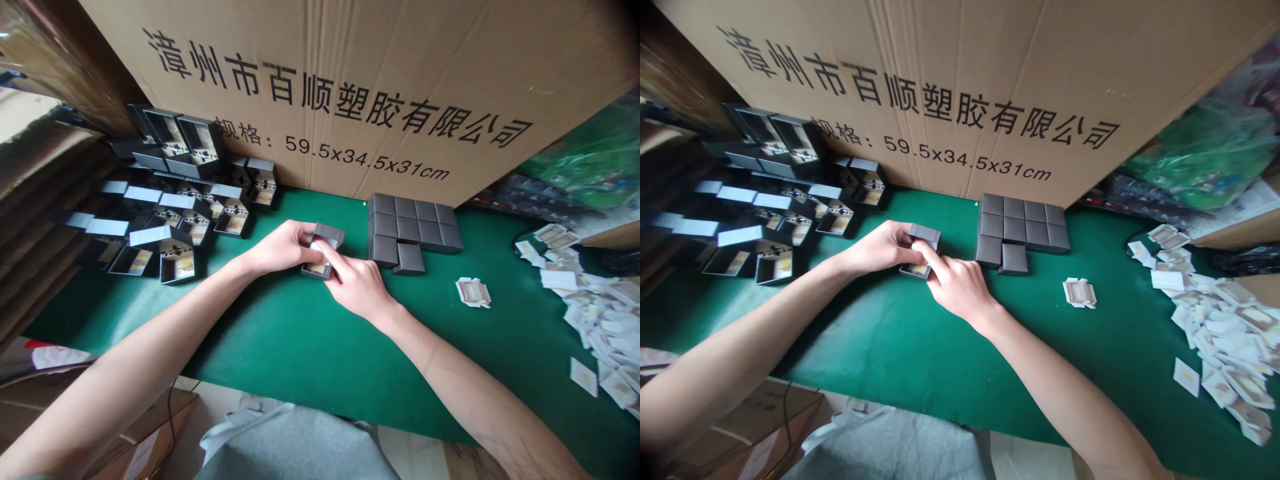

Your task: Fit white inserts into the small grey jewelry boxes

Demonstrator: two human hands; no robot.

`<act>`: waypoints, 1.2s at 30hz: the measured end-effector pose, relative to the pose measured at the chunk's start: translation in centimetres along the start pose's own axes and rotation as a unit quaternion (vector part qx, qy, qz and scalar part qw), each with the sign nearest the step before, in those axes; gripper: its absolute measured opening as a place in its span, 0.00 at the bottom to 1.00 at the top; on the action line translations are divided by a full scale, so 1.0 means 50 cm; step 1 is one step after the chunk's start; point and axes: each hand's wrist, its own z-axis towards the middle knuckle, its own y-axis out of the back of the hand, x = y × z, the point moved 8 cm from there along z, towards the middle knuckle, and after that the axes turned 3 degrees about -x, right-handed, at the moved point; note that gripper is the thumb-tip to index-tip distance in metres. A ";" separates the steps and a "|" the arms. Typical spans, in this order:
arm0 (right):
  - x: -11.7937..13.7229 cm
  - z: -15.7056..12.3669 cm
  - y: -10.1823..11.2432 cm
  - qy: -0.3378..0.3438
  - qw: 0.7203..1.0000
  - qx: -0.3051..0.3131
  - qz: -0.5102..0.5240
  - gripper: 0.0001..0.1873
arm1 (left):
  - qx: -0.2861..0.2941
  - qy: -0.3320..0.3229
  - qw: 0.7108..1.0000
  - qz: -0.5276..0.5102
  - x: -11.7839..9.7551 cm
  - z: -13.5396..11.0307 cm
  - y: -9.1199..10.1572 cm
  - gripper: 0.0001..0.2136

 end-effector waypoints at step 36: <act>0.000 0.001 0.002 0.002 1.000 -0.011 -0.003 0.30 | 0.007 -0.008 1.000 0.001 -0.004 0.001 -0.003 0.07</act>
